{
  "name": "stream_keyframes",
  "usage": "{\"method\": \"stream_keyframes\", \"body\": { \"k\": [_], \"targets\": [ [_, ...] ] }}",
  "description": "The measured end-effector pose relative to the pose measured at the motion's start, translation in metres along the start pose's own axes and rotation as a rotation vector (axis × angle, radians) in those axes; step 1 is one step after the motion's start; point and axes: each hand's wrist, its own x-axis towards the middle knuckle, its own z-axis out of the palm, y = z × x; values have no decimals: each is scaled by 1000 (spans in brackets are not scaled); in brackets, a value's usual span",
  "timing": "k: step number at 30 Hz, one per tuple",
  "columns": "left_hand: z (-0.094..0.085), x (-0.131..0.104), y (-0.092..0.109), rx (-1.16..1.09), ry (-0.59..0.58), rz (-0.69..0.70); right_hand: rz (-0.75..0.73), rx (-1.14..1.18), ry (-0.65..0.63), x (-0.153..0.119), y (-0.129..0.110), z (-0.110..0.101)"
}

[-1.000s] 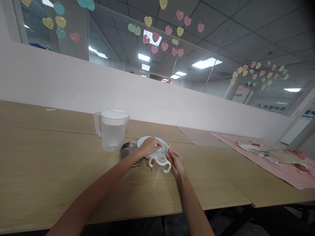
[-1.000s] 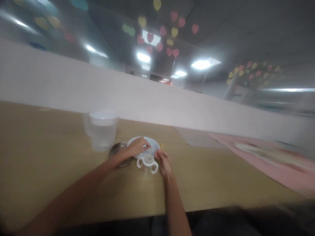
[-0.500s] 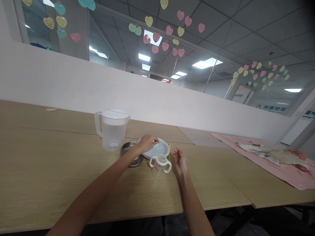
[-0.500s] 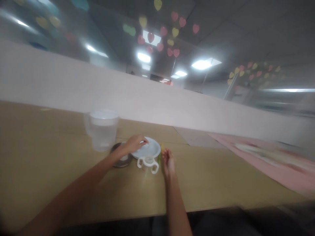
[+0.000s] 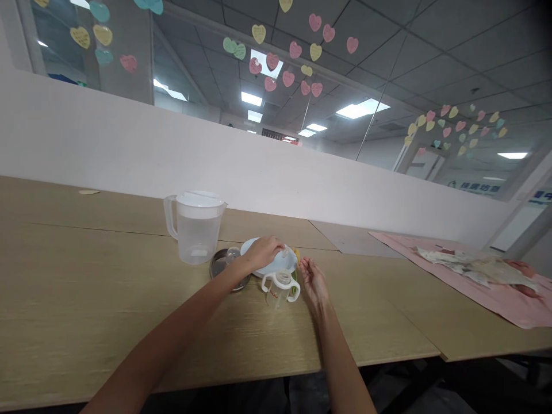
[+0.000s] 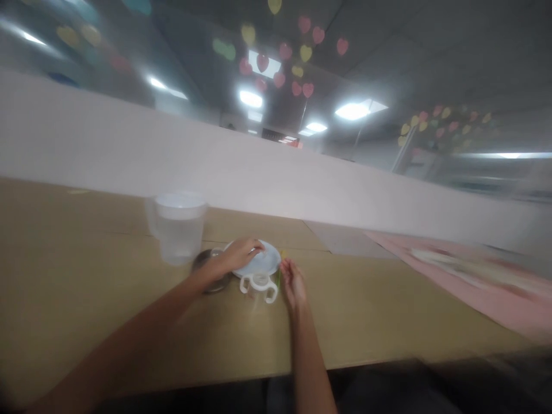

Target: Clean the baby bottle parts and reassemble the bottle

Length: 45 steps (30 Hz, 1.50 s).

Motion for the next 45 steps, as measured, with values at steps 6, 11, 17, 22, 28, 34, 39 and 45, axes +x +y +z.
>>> {"method": "stream_keyframes", "body": {
  "k": [6,11,17,22,28,34,39,45],
  "targets": [
    [7,1,-3,125,-23,25,4,-5,-85,-7,-1,4],
    [13,4,-3,139,-11,45,42,-26,-115,-10,1,7],
    [16,6,6,137,-5,95,64,-43,-117,-13,3,11],
    [17,6,11,127,5,119,76,-71,-149,-16,2,14],
    [23,5,11,131,-4,158,80,-116,-258,-17,5,13],
    [28,6,10,123,2,189,80,-135,-229,-16,6,11],
    [29,7,7,116,-4,196,-25,-156,-131,-12,5,7],
    [23,6,2,90,1,179,-50,-251,-108,-8,8,3]
  ]
}}
